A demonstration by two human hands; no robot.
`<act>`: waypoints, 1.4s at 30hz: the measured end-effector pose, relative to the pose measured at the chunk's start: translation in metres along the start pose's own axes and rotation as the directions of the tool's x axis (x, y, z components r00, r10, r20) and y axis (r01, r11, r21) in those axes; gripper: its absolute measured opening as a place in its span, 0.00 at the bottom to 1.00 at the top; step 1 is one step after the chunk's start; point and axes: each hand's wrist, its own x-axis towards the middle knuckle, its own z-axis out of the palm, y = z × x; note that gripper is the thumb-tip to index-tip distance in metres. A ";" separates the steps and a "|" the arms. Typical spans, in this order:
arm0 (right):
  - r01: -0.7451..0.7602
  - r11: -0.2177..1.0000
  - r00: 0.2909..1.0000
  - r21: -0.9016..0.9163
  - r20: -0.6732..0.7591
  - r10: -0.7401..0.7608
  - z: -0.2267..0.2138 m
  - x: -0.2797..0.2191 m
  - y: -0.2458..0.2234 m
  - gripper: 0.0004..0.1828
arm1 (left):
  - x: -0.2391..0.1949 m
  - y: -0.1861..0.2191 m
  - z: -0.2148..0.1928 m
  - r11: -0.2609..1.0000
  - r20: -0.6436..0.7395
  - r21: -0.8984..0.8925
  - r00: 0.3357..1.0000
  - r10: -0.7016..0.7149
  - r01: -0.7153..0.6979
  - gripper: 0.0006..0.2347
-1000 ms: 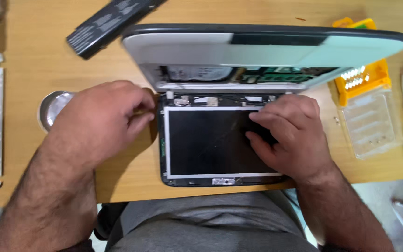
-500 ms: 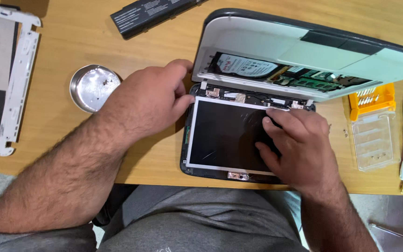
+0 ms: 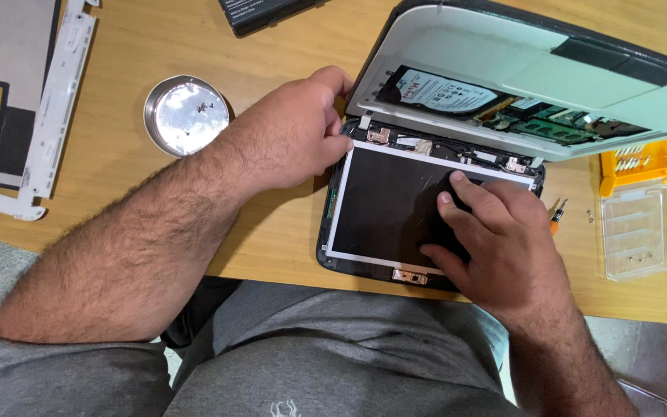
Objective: The person removes the old laptop screen, cleans the new screen with a brush, and installs it into the laptop. They connect the ribbon cable, align the screen, and secure it with screws using a screwdriver.
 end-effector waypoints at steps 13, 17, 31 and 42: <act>-0.034 0.999 0.998 -0.010 0.052 0.034 0.003 0.014 -0.048 0.25 | -0.015 0.018 -0.004 0.992 0.009 -0.122 1.000 -0.013 0.014 0.23; -0.051 0.998 0.998 0.036 0.032 0.050 0.009 -0.006 -0.044 0.27 | -0.003 0.001 0.010 0.981 -0.081 -0.083 0.982 0.169 -0.176 0.21; -0.451 0.881 0.824 0.145 -0.312 0.473 -0.007 -0.107 -0.001 0.15 | -0.019 0.024 -0.001 0.961 -0.004 -0.211 0.983 -0.183 0.178 0.18; -0.239 0.971 0.871 0.027 -0.437 0.226 0.029 -0.119 0.024 0.12 | -0.023 0.015 -0.013 0.997 -0.086 -0.012 0.993 -0.076 0.075 0.20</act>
